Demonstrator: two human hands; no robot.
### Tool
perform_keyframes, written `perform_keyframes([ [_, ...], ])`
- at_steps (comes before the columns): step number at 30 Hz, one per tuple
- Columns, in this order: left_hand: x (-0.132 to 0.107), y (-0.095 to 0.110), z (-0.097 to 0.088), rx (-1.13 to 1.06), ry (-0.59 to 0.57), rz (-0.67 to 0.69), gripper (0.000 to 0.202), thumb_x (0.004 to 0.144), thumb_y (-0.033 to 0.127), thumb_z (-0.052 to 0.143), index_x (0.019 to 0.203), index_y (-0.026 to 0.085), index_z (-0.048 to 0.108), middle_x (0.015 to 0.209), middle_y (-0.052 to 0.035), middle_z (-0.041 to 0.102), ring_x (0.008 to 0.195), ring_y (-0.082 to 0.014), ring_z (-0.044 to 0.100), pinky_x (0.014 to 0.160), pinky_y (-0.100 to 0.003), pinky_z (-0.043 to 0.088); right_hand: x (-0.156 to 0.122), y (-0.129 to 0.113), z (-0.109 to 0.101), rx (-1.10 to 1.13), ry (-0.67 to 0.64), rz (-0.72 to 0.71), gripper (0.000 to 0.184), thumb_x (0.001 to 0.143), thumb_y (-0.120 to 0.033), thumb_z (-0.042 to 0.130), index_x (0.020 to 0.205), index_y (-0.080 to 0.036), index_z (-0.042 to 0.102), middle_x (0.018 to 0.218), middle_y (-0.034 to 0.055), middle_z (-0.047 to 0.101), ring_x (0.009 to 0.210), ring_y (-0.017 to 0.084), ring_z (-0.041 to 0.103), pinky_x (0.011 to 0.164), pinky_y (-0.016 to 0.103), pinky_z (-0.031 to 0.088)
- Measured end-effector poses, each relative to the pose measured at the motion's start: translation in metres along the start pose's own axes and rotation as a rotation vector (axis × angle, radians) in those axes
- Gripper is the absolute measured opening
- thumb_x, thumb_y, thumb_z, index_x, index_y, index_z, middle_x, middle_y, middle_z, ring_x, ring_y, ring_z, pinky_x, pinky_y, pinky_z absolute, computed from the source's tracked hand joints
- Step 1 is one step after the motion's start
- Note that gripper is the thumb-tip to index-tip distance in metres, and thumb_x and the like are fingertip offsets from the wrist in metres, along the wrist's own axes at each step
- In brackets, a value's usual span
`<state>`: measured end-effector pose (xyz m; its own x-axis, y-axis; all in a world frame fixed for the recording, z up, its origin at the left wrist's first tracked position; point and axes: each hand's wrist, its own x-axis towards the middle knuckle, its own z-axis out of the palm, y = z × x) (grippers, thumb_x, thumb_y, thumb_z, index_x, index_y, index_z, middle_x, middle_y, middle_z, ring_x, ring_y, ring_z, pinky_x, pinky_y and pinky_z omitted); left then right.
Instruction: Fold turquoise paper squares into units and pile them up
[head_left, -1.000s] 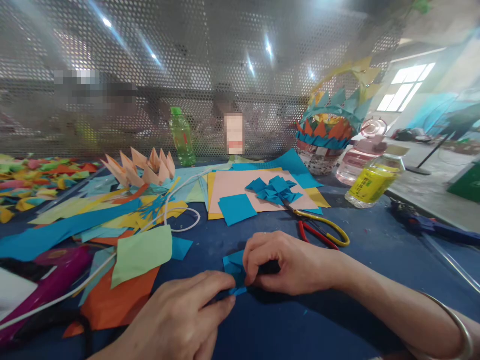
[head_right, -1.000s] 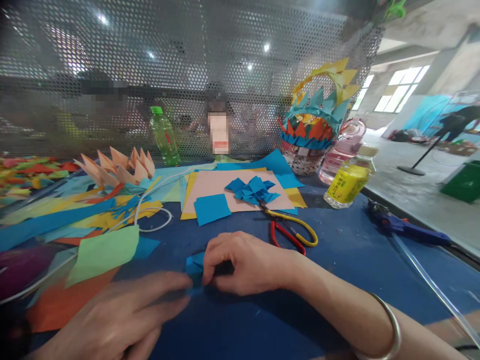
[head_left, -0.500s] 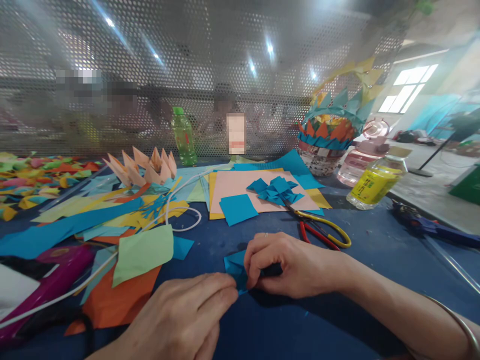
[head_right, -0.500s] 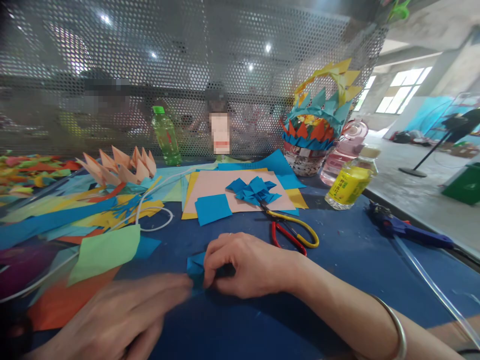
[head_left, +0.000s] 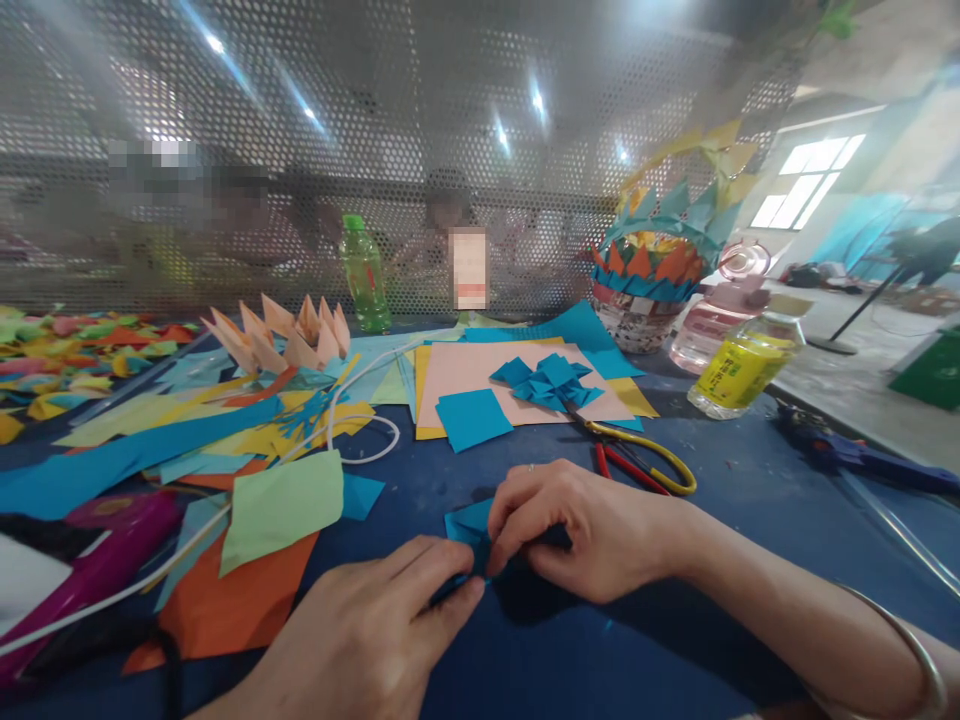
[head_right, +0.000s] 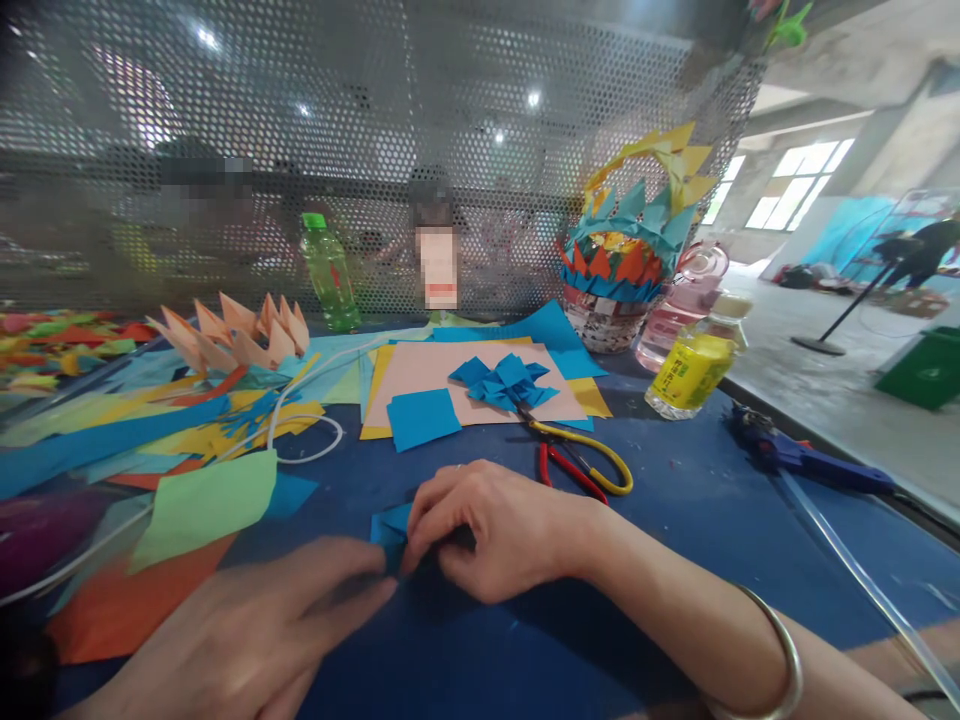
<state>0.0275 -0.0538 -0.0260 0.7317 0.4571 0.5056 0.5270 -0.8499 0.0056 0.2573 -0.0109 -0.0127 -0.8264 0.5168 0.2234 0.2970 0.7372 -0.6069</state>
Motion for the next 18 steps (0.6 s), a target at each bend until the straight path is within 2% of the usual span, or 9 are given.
perform_keyframes([
  [2, -0.001, 0.000, 0.001, -0.001, -0.004, 0.005, 0.041, 0.087, 0.006, 0.031, 0.094, 0.019, 0.069, 0.091, -0.0044, 0.071, 0.076, -0.0159, 0.067, 0.055, -0.022, 0.052, 0.000, -0.002, -0.001, -0.029, -0.004, -0.009, 0.049, 0.065, 0.010, 0.048, 0.099, -0.013, 0.074, 0.096, 0.0054, 0.070, 0.089, 0.014, 0.063, 0.086, 0.025, 0.047],
  [4, -0.003, -0.002, 0.004, -0.008, 0.017, 0.024, 0.040, 0.089, 0.008, 0.031, 0.092, 0.019, 0.069, 0.089, -0.0045, 0.070, 0.072, -0.0154, 0.066, 0.052, -0.021, 0.051, -0.001, -0.005, -0.001, -0.088, -0.024, -0.020, 0.048, 0.066, 0.008, 0.048, 0.100, -0.014, 0.074, 0.097, 0.0052, 0.070, 0.089, 0.015, 0.062, 0.086, 0.026, 0.047],
  [7, -0.005, -0.003, 0.009, -0.018, 0.059, 0.040, 0.041, 0.091, 0.010, 0.029, 0.089, 0.020, 0.069, 0.086, -0.0046, 0.069, 0.069, -0.0153, 0.065, 0.048, -0.021, 0.050, -0.003, -0.012, 0.003, -0.237, -0.072, -0.037, 0.038, 0.073, 0.002, 0.051, 0.099, -0.015, 0.073, 0.098, 0.0055, 0.068, 0.088, 0.016, 0.061, 0.085, 0.029, 0.046],
  [11, -0.002, 0.002, 0.004, -0.008, -0.025, -0.016, 0.042, 0.092, 0.008, 0.028, 0.089, 0.018, 0.069, 0.086, -0.0046, 0.068, 0.070, -0.0158, 0.065, 0.051, -0.022, 0.052, -0.007, -0.020, 0.008, -0.441, -0.101, -0.043, 0.026, 0.081, -0.008, 0.052, 0.098, -0.017, 0.070, 0.095, 0.0062, 0.066, 0.093, 0.019, 0.056, 0.084, 0.034, 0.045],
  [15, 0.000, 0.005, -0.001, 0.019, -0.016, -0.023, 0.042, 0.094, 0.009, 0.027, 0.091, 0.019, 0.068, 0.087, -0.0043, 0.069, 0.071, -0.0153, 0.065, 0.055, -0.022, 0.054, -0.006, -0.022, 0.006, -0.520, -0.113, -0.066, 0.014, 0.078, -0.012, 0.056, 0.086, -0.016, 0.068, 0.087, 0.0053, 0.065, 0.091, 0.021, 0.053, 0.081, 0.036, 0.043],
  [18, 0.000, 0.003, 0.002, 0.031, 0.034, 0.025, 0.043, 0.095, 0.011, 0.027, 0.089, 0.020, 0.068, 0.087, -0.0033, 0.070, 0.069, -0.0142, 0.066, 0.052, -0.020, 0.052, -0.005, -0.019, 0.004, -0.488, -0.090, -0.078, 0.015, 0.075, -0.010, 0.055, 0.081, -0.017, 0.067, 0.082, 0.0047, 0.064, 0.086, 0.021, 0.053, 0.077, 0.036, 0.042],
])
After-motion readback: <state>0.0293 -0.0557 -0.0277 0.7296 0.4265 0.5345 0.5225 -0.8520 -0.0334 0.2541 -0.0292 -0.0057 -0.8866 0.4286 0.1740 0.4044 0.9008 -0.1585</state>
